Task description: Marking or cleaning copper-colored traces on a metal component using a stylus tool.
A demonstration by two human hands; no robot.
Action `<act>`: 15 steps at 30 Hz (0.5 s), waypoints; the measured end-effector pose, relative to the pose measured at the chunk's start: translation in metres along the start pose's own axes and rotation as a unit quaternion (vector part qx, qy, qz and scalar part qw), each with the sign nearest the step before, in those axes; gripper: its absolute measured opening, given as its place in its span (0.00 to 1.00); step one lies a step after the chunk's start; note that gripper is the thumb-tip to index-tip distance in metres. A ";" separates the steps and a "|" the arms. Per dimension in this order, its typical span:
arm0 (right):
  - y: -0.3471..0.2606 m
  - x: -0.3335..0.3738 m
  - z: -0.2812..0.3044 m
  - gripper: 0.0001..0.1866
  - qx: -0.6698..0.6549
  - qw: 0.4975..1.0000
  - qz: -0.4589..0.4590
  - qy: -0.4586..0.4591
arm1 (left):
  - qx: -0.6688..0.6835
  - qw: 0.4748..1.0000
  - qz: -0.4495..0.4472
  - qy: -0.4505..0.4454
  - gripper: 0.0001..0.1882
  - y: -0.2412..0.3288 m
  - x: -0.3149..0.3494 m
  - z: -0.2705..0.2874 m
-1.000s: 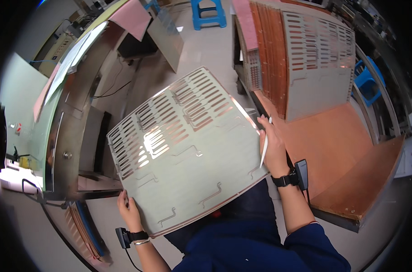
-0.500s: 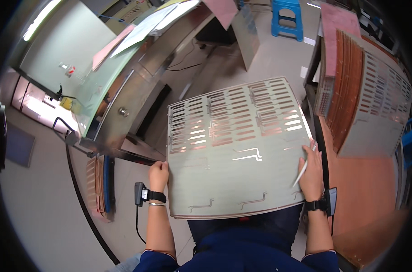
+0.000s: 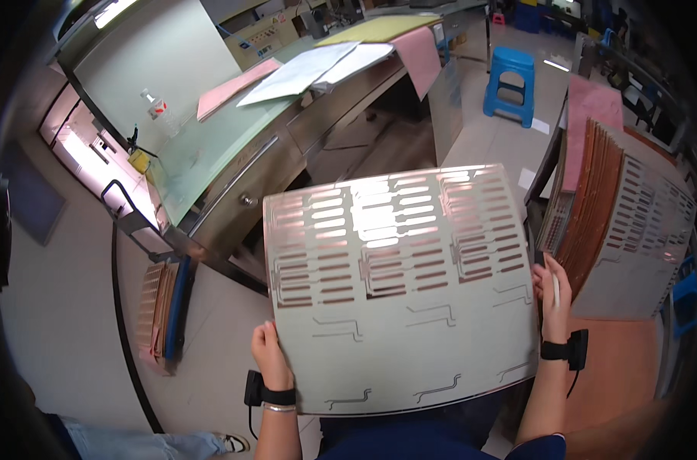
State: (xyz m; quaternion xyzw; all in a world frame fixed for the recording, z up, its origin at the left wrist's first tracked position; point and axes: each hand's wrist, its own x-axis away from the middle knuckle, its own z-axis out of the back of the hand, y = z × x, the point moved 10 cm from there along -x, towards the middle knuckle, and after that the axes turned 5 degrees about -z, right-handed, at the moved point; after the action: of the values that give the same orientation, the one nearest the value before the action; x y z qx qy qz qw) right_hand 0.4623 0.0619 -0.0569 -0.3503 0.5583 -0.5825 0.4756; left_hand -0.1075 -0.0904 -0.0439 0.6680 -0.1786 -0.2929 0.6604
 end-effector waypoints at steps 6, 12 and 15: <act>-0.001 0.000 -0.002 0.20 -0.049 0.991 -0.110 -0.050 | 0.000 0.999 0.043 -0.003 0.13 -0.030 0.011 0.010; -0.038 0.016 0.008 0.11 -0.185 0.976 -0.113 -0.021 | 0.048 0.998 0.045 -0.019 0.13 -0.026 0.006 -0.001; -0.056 0.020 0.015 0.11 -0.165 0.983 -0.085 -0.008 | 0.052 0.997 0.046 -0.037 0.13 -0.025 0.004 -0.010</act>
State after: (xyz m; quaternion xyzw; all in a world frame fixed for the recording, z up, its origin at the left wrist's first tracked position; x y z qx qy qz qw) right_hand 0.4614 0.0343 -0.0017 -0.4746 0.6110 -0.5181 0.3648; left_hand -0.1021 -0.0834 -0.0693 0.6813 -0.2490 -0.2768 0.6303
